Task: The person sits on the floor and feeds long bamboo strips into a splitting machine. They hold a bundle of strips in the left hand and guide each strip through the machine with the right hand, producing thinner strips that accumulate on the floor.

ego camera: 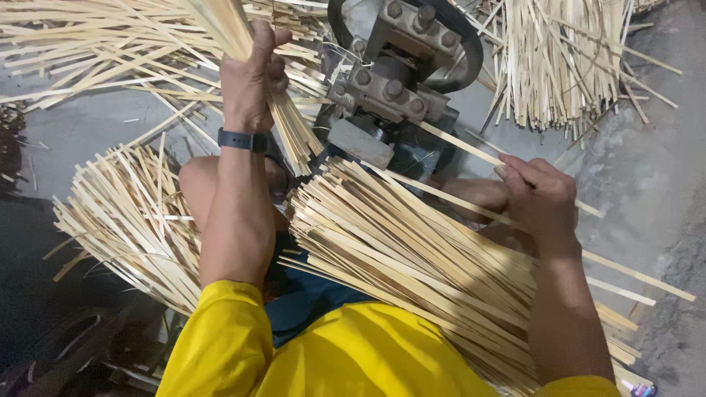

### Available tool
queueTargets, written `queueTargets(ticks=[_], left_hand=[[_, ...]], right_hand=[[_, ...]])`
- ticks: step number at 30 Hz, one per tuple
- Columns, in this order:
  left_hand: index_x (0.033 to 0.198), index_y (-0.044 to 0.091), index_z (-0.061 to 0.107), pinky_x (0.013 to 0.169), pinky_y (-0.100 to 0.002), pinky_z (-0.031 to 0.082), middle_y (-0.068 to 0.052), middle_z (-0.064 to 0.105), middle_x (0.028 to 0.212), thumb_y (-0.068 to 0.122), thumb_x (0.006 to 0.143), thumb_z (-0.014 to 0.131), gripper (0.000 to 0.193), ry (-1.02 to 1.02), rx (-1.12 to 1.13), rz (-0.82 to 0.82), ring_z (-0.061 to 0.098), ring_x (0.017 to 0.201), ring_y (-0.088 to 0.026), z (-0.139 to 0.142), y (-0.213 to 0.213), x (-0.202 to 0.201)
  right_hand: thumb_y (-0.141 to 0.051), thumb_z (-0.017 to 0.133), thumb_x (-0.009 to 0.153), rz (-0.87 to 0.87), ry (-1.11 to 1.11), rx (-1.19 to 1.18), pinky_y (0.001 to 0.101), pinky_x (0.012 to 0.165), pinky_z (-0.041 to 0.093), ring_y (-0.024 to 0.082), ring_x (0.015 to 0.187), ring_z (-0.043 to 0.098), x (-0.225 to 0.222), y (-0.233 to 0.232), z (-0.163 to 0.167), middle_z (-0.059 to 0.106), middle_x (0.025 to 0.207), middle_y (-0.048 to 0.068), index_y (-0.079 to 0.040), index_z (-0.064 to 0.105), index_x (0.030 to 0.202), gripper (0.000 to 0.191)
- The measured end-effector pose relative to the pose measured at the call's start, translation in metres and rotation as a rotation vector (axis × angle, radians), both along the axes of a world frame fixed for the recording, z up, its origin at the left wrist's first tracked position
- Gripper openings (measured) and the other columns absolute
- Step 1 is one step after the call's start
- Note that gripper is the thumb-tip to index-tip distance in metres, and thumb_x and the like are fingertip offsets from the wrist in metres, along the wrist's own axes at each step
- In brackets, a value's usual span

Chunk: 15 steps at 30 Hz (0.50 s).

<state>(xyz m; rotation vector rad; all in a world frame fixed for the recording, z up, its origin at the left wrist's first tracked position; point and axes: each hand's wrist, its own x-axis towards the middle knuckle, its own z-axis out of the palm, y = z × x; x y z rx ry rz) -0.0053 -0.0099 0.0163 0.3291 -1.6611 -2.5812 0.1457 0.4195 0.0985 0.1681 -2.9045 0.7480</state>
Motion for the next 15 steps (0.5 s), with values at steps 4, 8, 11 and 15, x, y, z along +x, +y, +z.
queueTargets(ticks=[4, 8, 11, 15], left_hand=[[0.109, 0.002, 0.062, 0.050, -0.023, 0.046, -0.007, 0.072, 0.090, 0.048, 0.092, 0.079, 0.052, 0.021, 0.084, -0.036, 0.055, 0.062, -0.008, 0.005, 0.005, 0.000], [0.115, 0.004, 0.060, 0.050, -0.023, 0.043, -0.006, 0.068, 0.087, 0.048, 0.098, 0.073, 0.049, 0.051, 0.127, -0.034, 0.053, 0.061, -0.009, 0.004, 0.004, -0.002], [0.116, 0.003, 0.061, 0.048, -0.023, 0.042, -0.006, 0.065, 0.081, 0.050, 0.099, 0.069, 0.051, 0.034, 0.133, 0.000, 0.054, 0.060, -0.009, -0.001, 0.001, -0.002], [0.115, 0.003, 0.060, 0.047, -0.025, 0.041, -0.007, 0.064, 0.081, 0.048, 0.100, 0.071, 0.049, 0.046, 0.204, -0.025, 0.053, 0.058, -0.011, -0.008, -0.003, -0.004]], right_hand=[[-0.019, 0.075, 0.102, -0.111, -0.135, -0.022, 0.0340, 0.062, 0.051, 0.018, 0.067, 0.063, 0.010, 0.004, -0.004, 0.067, 0.078, 0.005, -0.012, 0.076, 0.125, 0.024], [-0.021, 0.070, 0.097, -0.357, -0.503, -0.422, 0.0314, 0.060, 0.053, 0.013, 0.067, 0.065, 0.027, 0.005, -0.021, 0.069, 0.077, 0.000, -0.011, 0.078, 0.109, 0.018], [-0.021, 0.066, 0.093, -0.524, -0.821, -0.807, 0.0288, 0.060, 0.055, 0.009, 0.069, 0.067, 0.033, 0.013, -0.036, 0.071, 0.078, -0.004, -0.010, 0.081, 0.093, 0.019], [-0.021, 0.077, 0.091, -0.080, -0.359, 0.006, 0.0307, 0.062, 0.056, 0.013, 0.070, 0.069, 0.030, 0.063, -0.026, 0.077, 0.087, 0.006, -0.012, 0.081, 0.100, 0.013]])
